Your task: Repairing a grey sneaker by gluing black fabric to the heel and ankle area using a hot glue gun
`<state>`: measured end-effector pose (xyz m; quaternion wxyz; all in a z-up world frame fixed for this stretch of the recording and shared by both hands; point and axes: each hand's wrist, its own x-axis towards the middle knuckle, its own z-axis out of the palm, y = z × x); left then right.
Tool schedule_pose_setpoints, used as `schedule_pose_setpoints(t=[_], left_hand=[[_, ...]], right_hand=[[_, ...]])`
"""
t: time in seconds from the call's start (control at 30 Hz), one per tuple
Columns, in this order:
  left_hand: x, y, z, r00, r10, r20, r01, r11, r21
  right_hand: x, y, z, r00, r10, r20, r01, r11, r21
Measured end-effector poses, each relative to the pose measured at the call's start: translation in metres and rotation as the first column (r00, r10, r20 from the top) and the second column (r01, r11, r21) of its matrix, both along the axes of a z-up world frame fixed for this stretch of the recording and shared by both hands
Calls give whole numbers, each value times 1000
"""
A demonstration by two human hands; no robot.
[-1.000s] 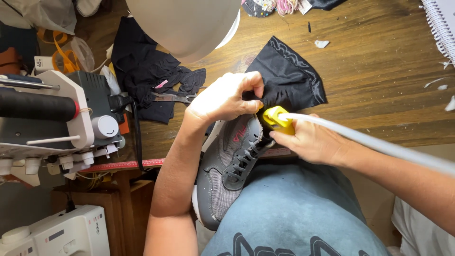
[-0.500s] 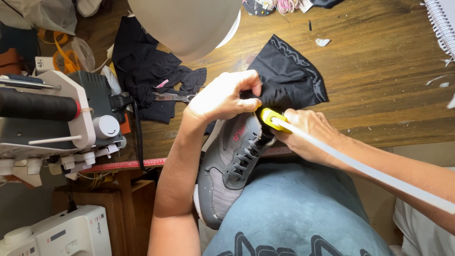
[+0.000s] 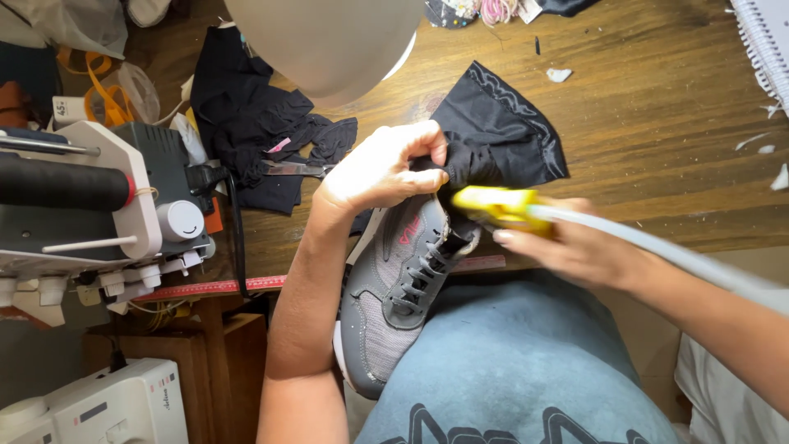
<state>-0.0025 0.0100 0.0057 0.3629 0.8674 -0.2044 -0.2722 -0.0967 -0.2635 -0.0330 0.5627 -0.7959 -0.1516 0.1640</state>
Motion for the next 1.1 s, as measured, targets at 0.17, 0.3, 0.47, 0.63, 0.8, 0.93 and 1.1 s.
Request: schedule_pose_setpoints(t=[0.17,0.3,0.47,0.63,0.8,0.93,1.1], left_hand=[[-2,11,-4,998,-44,47,53,979,-195],[-1,9,-4,998,-32,55,42,979,-199],[-5,11,-9,999,17,-42,-28,960,-277],[-7,19,-17,984,115,-137,-158,915,-371],[-5,14,-13,982,126,-143,-164,942,-295],[6,23,-47,992,119,-44,-124,985,-119],[5,23,-42,990,132,-45,-136,985,-103]], right_hand=[[-9,-95,-34,868,156,472,52,916,-399],[4,-157,-87,676,255,691,477,564,-675],[22,-156,-91,779,143,610,520,394,-758],[10,-116,-44,720,39,693,553,572,-606],[-2,-13,2,922,-181,343,278,924,-262],[8,22,-41,945,-318,-78,323,945,61],[10,31,-17,852,-151,502,216,974,-74]])
